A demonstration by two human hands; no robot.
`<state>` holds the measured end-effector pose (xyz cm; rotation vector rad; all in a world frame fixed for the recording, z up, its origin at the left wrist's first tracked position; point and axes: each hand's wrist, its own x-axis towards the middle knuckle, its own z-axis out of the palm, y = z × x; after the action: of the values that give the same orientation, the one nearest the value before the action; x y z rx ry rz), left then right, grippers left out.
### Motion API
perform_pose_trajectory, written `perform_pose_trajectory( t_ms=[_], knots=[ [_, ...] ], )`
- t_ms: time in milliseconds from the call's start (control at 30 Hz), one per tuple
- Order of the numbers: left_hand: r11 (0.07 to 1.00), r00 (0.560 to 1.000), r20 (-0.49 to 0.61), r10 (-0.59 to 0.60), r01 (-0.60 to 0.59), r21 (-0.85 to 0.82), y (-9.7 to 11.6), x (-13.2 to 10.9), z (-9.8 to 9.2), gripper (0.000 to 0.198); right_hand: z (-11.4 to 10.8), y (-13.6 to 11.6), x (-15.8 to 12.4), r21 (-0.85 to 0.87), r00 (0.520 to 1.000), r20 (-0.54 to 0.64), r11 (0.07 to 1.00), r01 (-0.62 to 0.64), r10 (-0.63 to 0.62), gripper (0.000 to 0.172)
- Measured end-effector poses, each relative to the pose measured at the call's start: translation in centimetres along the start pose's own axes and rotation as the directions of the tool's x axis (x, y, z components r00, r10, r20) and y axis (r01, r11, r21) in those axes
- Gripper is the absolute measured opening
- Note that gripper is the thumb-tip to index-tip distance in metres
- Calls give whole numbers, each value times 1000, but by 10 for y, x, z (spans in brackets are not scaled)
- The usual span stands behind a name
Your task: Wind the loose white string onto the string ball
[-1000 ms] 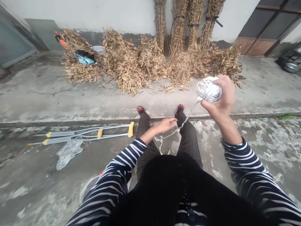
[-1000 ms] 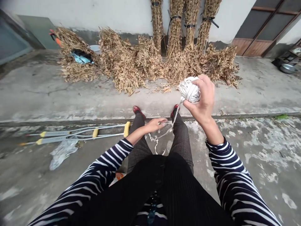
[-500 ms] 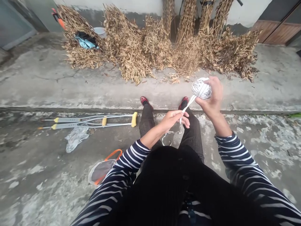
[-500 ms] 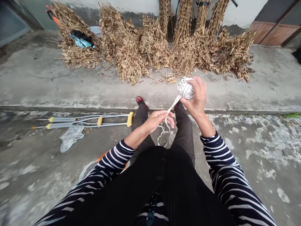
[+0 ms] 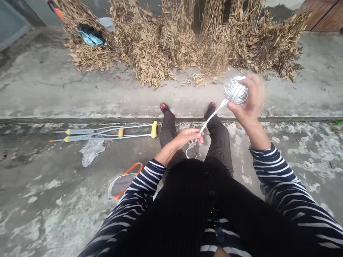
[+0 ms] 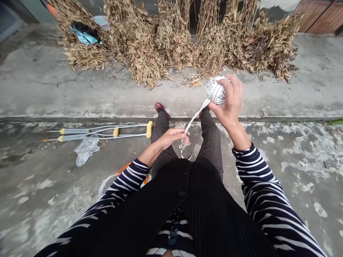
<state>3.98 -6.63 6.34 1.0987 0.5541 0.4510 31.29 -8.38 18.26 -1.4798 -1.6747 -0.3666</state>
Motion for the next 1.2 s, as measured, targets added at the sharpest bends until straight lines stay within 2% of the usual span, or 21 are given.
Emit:
perform_pose_trajectory(
  t_ms=[133, 200, 300, 367, 567, 667, 700, 733, 800, 867, 933, 1067, 1200],
  knots=[
    [992, 985, -120, 123, -121, 23, 22, 23, 14, 58, 10, -14, -7, -4, 997, 81, 1000, 0, 0, 56],
    [977, 958, -196, 211, -210, 28, 36, 36, 20, 51, 18, -18, -11, 1, 995, 89, 999, 42, -42, 59],
    [950, 892, -325, 314, -293, 111, 50, 49, 29, 32, 27, -16, -15, 22, 992, 82, 995, 93, -94, 61],
    [938, 853, -391, 347, -308, 159, 52, 52, 34, 24, 32, -14, -16, 48, 992, 73, 994, 102, -105, 63],
    [926, 798, -482, 361, -246, 286, 55, 48, 42, 13, 38, -14, -17, 73, 993, 104, 996, 54, -62, 62],
    [889, 747, -495, 443, -295, 350, 65, 43, 40, 11, 41, -13, -18, 81, 994, 70, 994, 72, -78, 60],
    [882, 746, -484, 458, -315, 350, 69, 42, 39, 12, 43, -13, -19, 80, 995, 56, 993, 81, -86, 60],
    [885, 758, -468, 454, -323, 334, 72, 42, 39, 15, 44, -12, -19, 80, 995, 43, 993, 87, -91, 60],
    [919, 815, -432, 387, -300, 256, 74, 40, 37, 18, 47, -10, -17, 78, 995, 35, 993, 89, -91, 61],
    [955, 872, -391, 296, -255, 154, 71, 39, 37, 20, 49, -9, -15, 71, 994, 48, 993, 90, -94, 61],
    [973, 908, -351, 230, -223, 62, 64, 37, 37, 21, 49, -8, -12, 46, 990, 79, 993, 111, -115, 60],
    [989, 969, -226, 96, -118, -87, 55, 29, 37, 21, 48, -1, -7, -9, 975, 123, 982, 187, -184, 55],
    [976, 993, -108, 55, -77, -205, 60, 22, 38, 27, 48, 6, -6, 19, 963, 128, 971, 237, -237, 57]
  ],
)
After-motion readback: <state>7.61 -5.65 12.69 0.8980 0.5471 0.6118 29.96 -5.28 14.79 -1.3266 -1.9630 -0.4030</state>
